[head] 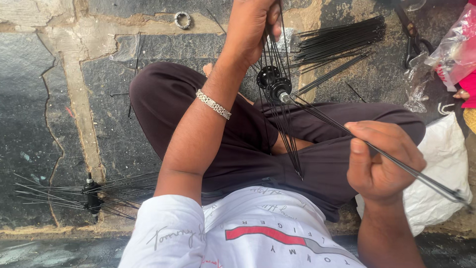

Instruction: The person sits on the floor and installs bicycle spokes into a wheel hub. They pick up bundles of spokes, insert them into the hub holes, and adjust them by hand. The person handles the hub and spokes directly without using any tools.

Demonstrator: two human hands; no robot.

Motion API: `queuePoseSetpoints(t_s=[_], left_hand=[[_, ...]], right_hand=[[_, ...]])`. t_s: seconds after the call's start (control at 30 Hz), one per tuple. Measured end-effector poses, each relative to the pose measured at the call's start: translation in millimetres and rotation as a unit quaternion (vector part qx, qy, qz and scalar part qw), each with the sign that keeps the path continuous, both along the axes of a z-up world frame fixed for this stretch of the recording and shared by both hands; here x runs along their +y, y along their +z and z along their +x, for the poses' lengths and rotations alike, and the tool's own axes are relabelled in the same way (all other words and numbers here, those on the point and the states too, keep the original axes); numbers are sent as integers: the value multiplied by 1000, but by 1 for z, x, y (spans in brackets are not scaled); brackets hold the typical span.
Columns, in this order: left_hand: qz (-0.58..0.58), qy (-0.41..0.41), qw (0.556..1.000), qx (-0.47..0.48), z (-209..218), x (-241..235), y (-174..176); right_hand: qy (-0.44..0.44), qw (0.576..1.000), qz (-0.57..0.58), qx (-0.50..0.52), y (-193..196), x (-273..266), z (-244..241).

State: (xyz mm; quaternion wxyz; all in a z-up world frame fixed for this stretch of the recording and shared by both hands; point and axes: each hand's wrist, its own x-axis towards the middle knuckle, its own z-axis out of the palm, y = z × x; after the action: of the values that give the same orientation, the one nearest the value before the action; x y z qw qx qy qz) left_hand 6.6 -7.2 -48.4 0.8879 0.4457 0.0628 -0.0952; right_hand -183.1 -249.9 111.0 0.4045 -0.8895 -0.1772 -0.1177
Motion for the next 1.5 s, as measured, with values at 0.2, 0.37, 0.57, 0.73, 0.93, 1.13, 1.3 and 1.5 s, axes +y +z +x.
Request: queuePoseSetpoints(t_s=[0.2, 0.37, 0.57, 0.73, 0.93, 1.13, 1.3, 1.5], left_hand=[[-19, -3, 1000, 19, 2, 1, -7], [-20, -2, 1000, 11, 2, -1, -9], [-32, -9, 999, 8, 0, -1, -3], [-75, -53, 993, -77, -6, 3, 21], [-128, -58, 989, -40, -12, 10, 49], [-159, -89, 982, -57, -14, 8, 63], [-140, -101, 981, -90, -12, 7, 67], [-136, -97, 983, -73, -13, 8, 66]], right_hand=[[18, 1000, -16, -18, 0, 6, 4], [8, 999, -21, -33, 2, 4, 5], [-10, 999, -15, -41, -5, -6, -2], [-38, 998, 33, -34, -6, -2, 5], [49, 996, -51, -61, -1, 15, 14], [76, 992, -67, -79, 2, 17, 23], [87, 990, -71, -83, 6, 17, 23], [93, 989, -72, -85, 5, 23, 23]])
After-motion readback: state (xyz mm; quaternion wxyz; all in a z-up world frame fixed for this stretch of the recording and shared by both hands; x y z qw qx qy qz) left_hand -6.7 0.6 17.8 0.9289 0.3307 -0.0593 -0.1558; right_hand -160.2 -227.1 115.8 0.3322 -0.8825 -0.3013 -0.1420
